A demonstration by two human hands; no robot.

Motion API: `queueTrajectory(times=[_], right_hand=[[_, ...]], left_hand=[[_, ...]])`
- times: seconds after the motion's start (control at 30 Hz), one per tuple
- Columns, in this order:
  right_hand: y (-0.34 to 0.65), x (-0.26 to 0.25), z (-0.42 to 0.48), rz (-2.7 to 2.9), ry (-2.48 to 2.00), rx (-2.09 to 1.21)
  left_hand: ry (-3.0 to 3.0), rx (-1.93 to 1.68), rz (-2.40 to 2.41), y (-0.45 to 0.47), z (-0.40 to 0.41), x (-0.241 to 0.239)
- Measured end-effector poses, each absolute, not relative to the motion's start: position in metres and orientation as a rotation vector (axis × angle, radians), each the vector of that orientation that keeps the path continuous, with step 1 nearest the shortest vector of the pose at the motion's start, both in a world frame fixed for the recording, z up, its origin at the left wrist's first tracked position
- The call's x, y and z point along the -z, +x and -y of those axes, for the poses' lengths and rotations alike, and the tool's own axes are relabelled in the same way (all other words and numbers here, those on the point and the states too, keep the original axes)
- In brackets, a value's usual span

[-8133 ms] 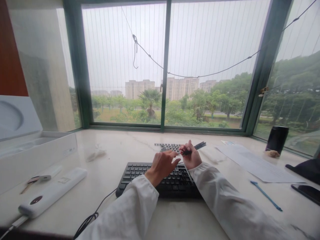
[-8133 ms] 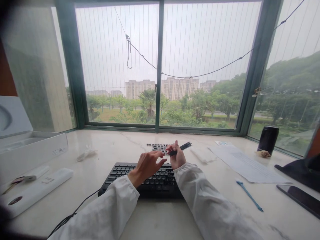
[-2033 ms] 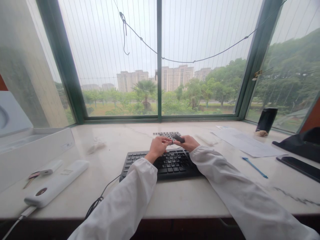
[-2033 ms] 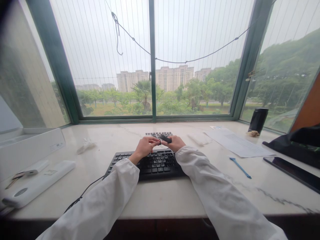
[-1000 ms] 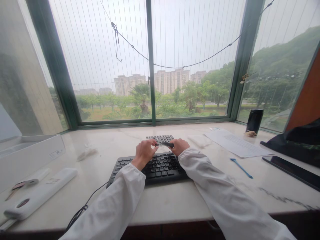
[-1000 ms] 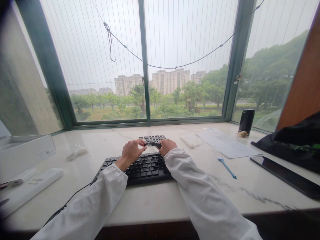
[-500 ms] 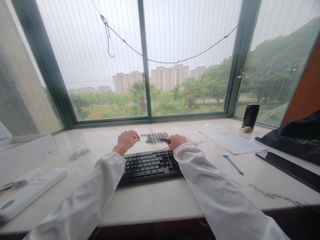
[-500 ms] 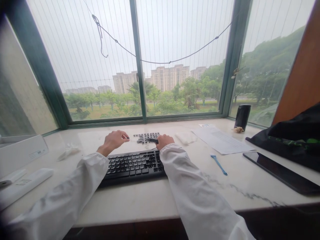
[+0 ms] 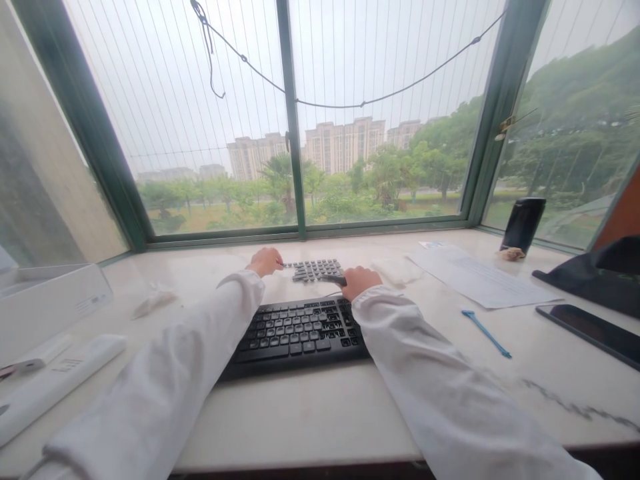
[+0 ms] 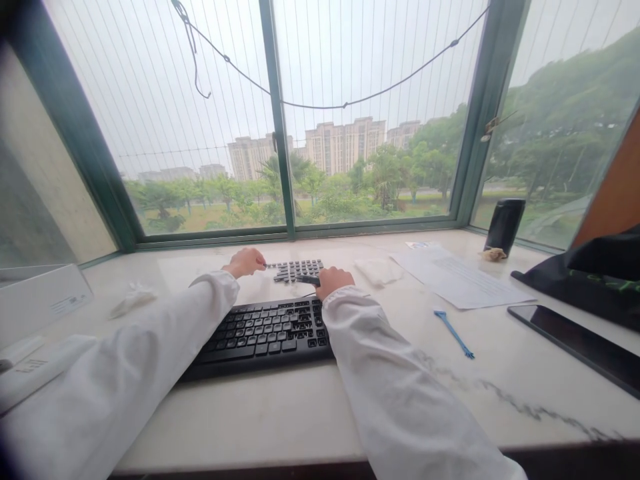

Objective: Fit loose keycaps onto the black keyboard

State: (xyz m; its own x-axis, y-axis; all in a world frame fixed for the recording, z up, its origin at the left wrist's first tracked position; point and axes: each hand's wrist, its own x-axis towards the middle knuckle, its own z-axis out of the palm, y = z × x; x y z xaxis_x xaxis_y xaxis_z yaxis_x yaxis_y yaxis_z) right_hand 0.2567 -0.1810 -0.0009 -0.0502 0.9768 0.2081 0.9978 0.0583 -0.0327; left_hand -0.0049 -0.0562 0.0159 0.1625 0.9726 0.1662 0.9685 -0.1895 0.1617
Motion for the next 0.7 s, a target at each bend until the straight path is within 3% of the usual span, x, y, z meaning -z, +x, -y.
queueTrajectory(times=[0.7], right_hand=[[0.256,0.0,0.181,2.149,-2.015,0.225]], left_hand=[[2.267,-0.383,-1.895,0.011,0.013,0.012]])
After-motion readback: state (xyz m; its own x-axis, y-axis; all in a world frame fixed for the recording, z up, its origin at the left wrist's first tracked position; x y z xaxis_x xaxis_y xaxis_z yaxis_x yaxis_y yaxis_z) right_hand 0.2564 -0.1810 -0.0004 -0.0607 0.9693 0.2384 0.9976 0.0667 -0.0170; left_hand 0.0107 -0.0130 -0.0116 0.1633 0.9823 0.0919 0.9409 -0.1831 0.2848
